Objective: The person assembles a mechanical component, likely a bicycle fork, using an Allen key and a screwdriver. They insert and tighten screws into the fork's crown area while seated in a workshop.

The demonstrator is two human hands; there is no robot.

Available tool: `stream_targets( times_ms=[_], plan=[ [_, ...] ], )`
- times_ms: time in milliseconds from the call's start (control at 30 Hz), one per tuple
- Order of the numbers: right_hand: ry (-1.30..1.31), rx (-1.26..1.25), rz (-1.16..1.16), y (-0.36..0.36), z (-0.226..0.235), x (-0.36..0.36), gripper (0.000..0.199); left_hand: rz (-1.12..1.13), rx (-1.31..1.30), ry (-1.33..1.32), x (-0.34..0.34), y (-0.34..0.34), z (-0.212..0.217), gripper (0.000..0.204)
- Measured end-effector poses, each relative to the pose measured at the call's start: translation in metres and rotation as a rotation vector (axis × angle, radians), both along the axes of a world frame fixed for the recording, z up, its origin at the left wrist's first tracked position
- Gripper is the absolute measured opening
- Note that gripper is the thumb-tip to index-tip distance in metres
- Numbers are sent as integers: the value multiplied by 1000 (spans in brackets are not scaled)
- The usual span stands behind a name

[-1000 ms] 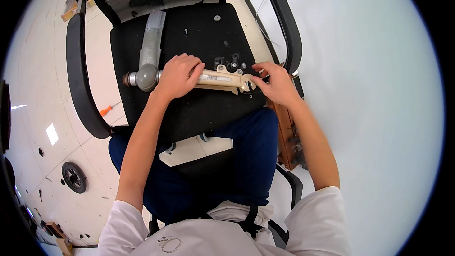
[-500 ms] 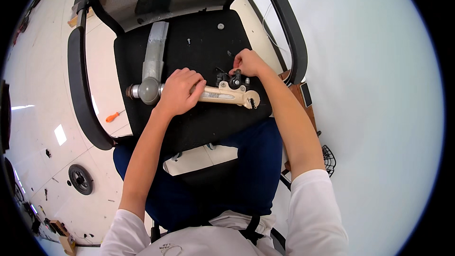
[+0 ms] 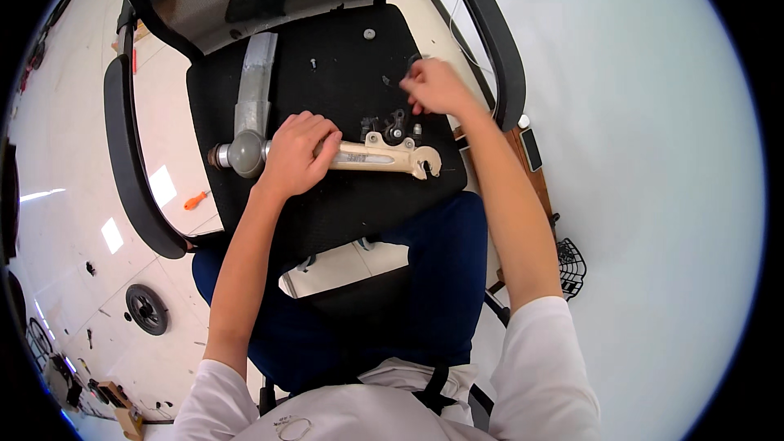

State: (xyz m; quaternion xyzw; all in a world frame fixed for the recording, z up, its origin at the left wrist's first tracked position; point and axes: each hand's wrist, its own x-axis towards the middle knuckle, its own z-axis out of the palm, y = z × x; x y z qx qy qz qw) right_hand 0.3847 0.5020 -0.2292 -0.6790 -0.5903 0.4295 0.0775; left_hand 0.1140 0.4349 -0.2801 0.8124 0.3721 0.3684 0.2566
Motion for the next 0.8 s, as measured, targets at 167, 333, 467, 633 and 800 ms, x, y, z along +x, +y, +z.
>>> stream_targets(
  times_ms=[167,333,467,633,800],
  plan=[
    [367,233,-226,-79,47,-1,15,27,-34,15,-3,-5,-10,17],
    [396,351,-284,-122,35,-5,14,72,-51,-7,3,-11,-8,19],
    [417,467,-329,-128,30,-9,15,81,-27,-34,4,-14,-8,19],
    [365,490,-261,-131,33,-5,15,76,-21,-32,7,-20,-10,19],
    [190,493,-57,-132,56,0,13,44,-35,-27,20,-21,6,14]
  ],
)
